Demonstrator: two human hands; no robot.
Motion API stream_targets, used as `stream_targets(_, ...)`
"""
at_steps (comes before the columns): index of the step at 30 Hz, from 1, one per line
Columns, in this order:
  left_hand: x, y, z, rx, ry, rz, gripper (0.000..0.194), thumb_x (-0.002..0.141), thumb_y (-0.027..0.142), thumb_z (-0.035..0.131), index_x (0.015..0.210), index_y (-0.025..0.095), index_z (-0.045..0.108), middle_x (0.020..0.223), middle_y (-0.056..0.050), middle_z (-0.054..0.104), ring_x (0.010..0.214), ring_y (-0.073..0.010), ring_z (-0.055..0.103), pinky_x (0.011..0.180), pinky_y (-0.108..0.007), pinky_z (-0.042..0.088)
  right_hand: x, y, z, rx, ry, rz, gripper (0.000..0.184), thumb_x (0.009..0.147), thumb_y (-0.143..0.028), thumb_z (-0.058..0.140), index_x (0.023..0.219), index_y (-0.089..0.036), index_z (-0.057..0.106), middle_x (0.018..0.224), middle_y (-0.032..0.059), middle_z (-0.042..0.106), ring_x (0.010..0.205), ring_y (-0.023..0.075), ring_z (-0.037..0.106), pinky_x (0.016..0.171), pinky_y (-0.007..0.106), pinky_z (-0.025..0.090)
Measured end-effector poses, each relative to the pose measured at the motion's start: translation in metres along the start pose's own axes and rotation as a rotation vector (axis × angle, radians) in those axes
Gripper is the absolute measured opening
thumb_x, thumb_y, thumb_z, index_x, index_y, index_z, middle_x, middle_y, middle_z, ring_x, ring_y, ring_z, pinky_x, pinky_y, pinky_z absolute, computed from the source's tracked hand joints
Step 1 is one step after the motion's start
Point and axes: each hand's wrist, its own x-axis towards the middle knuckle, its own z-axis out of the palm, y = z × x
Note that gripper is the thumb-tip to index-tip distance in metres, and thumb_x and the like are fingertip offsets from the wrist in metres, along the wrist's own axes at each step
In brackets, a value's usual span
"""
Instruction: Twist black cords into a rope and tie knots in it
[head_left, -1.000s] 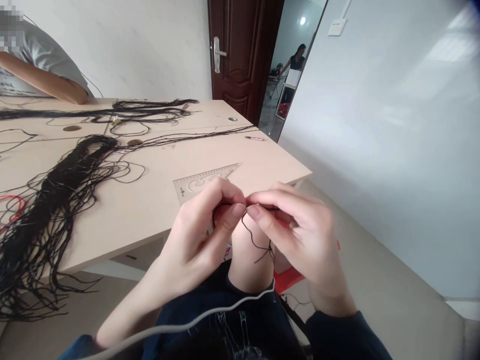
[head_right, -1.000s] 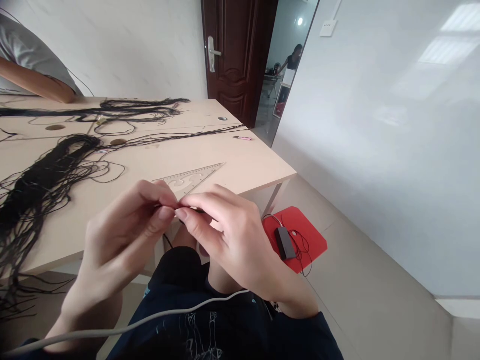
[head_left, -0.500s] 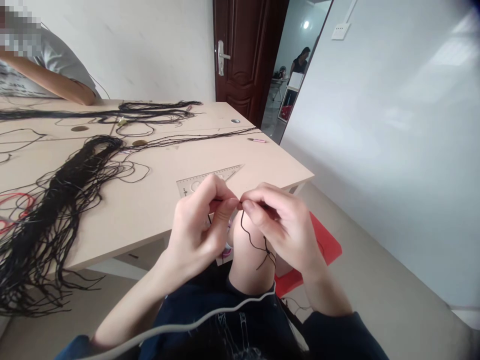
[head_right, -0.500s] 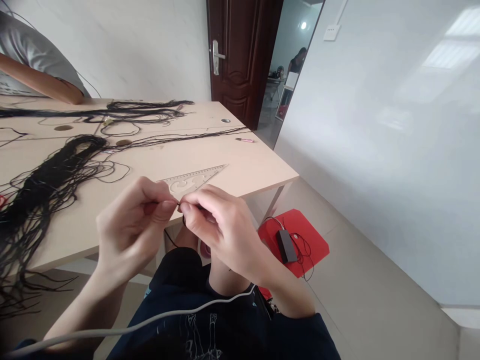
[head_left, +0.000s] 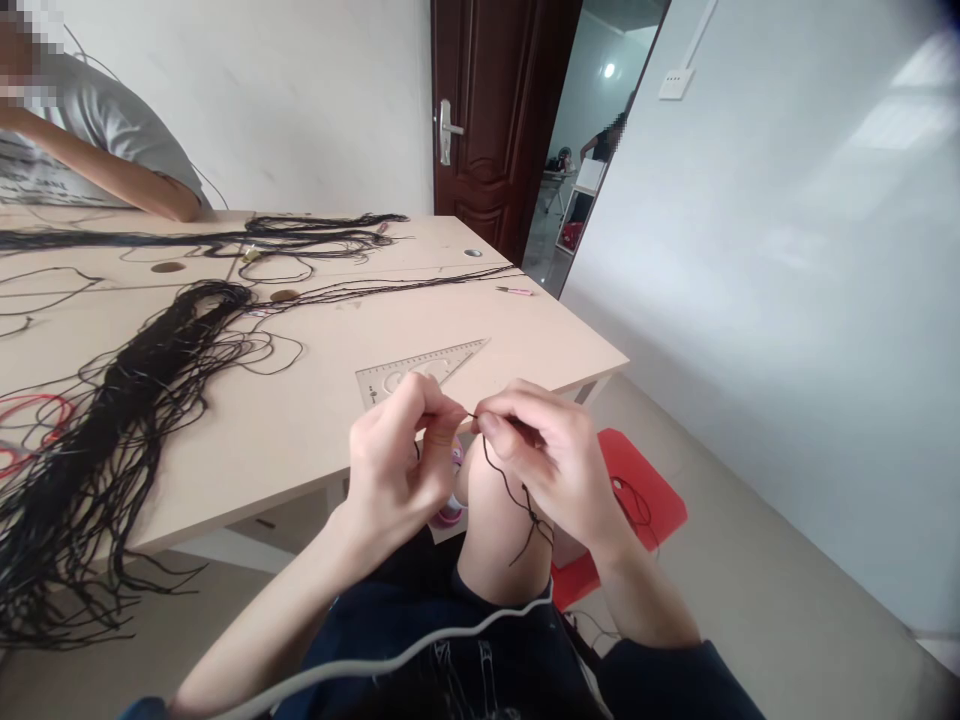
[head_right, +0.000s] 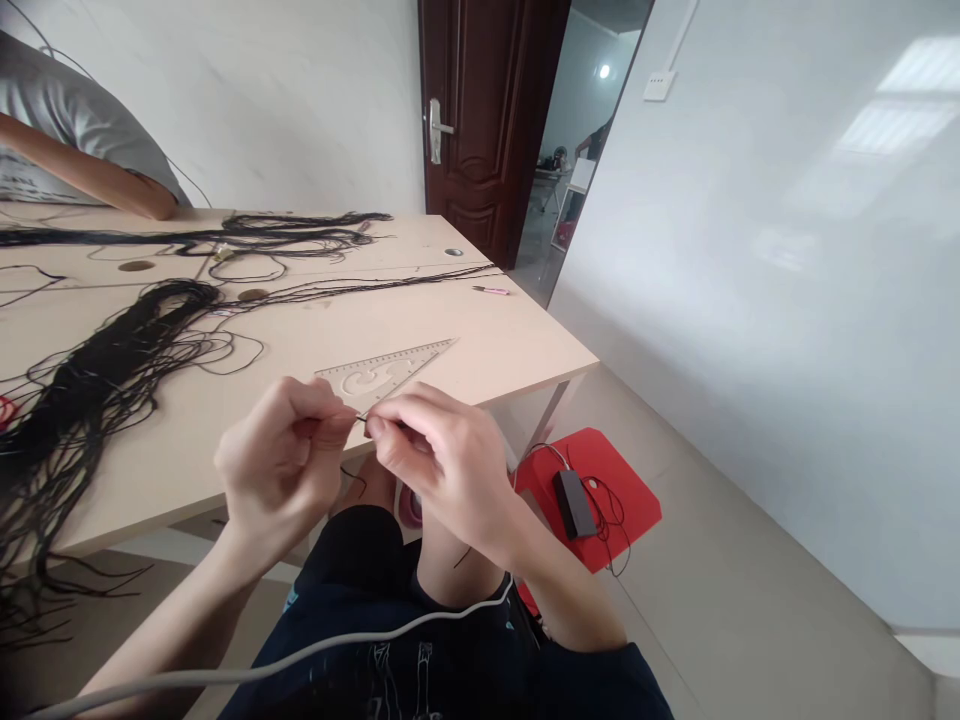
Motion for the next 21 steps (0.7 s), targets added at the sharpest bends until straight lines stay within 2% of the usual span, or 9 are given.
stream_targets(7, 0.002, 0.002, -0.002, 0.040, -0.009, 0.019, 0.018, 0.079, 0.003, 0.046, 0.072, 0.019, 0.042, 0.057, 0.005, 0.039, 0.049, -0.0069, 0.035, 0.044, -0.021, 0.031, 0.000, 0.002, -0.003, 0.021, -0.024, -0.031, 0.015, 0.085, -0.020, 0.049, 0.073, -0.016, 0.057, 0.067, -0.0019, 0.052, 0.059, 0.0071, 0.046, 0.054, 0.020, 0.037)
stream_targets(10, 0.003, -0.001, -0.003, 0.051, -0.055, -0.007, 0.013, 0.081, 0.006, 0.046, 0.078, 0.019, 0.046, 0.066, 0.002, 0.046, 0.059, -0.0095, 0.042, 0.053, -0.024, 0.037, 0.003, 0.004, -0.004, 0.027, -0.018, -0.001, 0.016, 0.087, -0.021, 0.047, 0.076, -0.017, 0.057, 0.069, -0.0014, 0.053, 0.062, 0.0082, 0.049, 0.057, 0.020, 0.039)
stream_targets(11, 0.002, -0.002, -0.003, 0.064, -0.016, 0.011, 0.011, 0.080, 0.009, 0.048, 0.083, 0.019, 0.047, 0.073, -0.001, 0.049, 0.068, -0.0122, 0.046, 0.060, -0.027, 0.040, 0.004, 0.004, -0.004, 0.027, -0.014, 0.012, 0.016, 0.087, -0.022, 0.047, 0.077, -0.017, 0.057, 0.070, -0.0009, 0.054, 0.064, 0.0088, 0.050, 0.059, 0.020, 0.040)
stream_targets(13, -0.001, -0.003, -0.005, 0.142, 0.132, 0.063, 0.015, 0.078, 0.013, 0.051, 0.091, 0.020, 0.050, 0.089, -0.007, 0.047, 0.084, -0.0186, 0.046, 0.071, -0.036, 0.040, 0.007, 0.002, -0.006, 0.037, -0.007, 0.029, 0.016, 0.088, -0.025, 0.047, 0.079, -0.017, 0.058, 0.073, 0.0002, 0.056, 0.069, 0.0098, 0.052, 0.061, 0.021, 0.042)
stream_targets(15, -0.006, -0.001, -0.007, 0.272, 0.261, 0.151, 0.016, 0.073, 0.016, 0.056, 0.088, 0.022, 0.054, 0.093, -0.008, 0.044, 0.084, -0.0213, 0.046, 0.070, -0.039, 0.037, 0.010, 0.000, -0.007, 0.056, -0.006, 0.035, 0.016, 0.088, -0.026, 0.047, 0.080, -0.017, 0.058, 0.076, 0.0007, 0.058, 0.072, 0.0102, 0.054, 0.064, 0.021, 0.042)
stream_targets(16, -0.008, 0.001, -0.007, 0.338, 0.273, 0.177, 0.013, 0.072, 0.017, 0.058, 0.083, 0.023, 0.056, 0.092, -0.007, 0.044, 0.081, -0.0211, 0.047, 0.068, -0.040, 0.035, 0.011, -0.001, -0.008, 0.066, -0.010, 0.035, 0.015, 0.087, -0.025, 0.048, 0.081, -0.017, 0.059, 0.078, 0.0006, 0.058, 0.074, 0.0101, 0.055, 0.065, 0.021, 0.043)
stream_targets(18, -0.010, 0.004, -0.005, 0.418, 0.212, 0.165, 0.010, 0.070, 0.020, 0.061, 0.078, 0.023, 0.057, 0.090, -0.007, 0.043, 0.077, -0.0214, 0.047, 0.068, -0.041, 0.034, 0.012, -0.003, -0.009, 0.076, -0.012, 0.027, 0.014, 0.087, -0.024, 0.049, 0.081, -0.017, 0.059, 0.078, 0.0000, 0.059, 0.074, 0.0095, 0.055, 0.065, 0.020, 0.043)
stream_targets(21, -0.011, 0.008, 0.002, 0.398, 0.106, 0.038, 0.012, 0.070, 0.023, 0.062, 0.081, 0.025, 0.058, 0.090, -0.007, 0.044, 0.083, -0.0232, 0.046, 0.070, -0.043, 0.035, 0.011, -0.005, -0.009, 0.055, 0.002, 0.015, 0.014, 0.087, -0.024, 0.049, 0.079, -0.018, 0.060, 0.074, -0.0010, 0.058, 0.069, 0.0090, 0.054, 0.062, 0.020, 0.043)
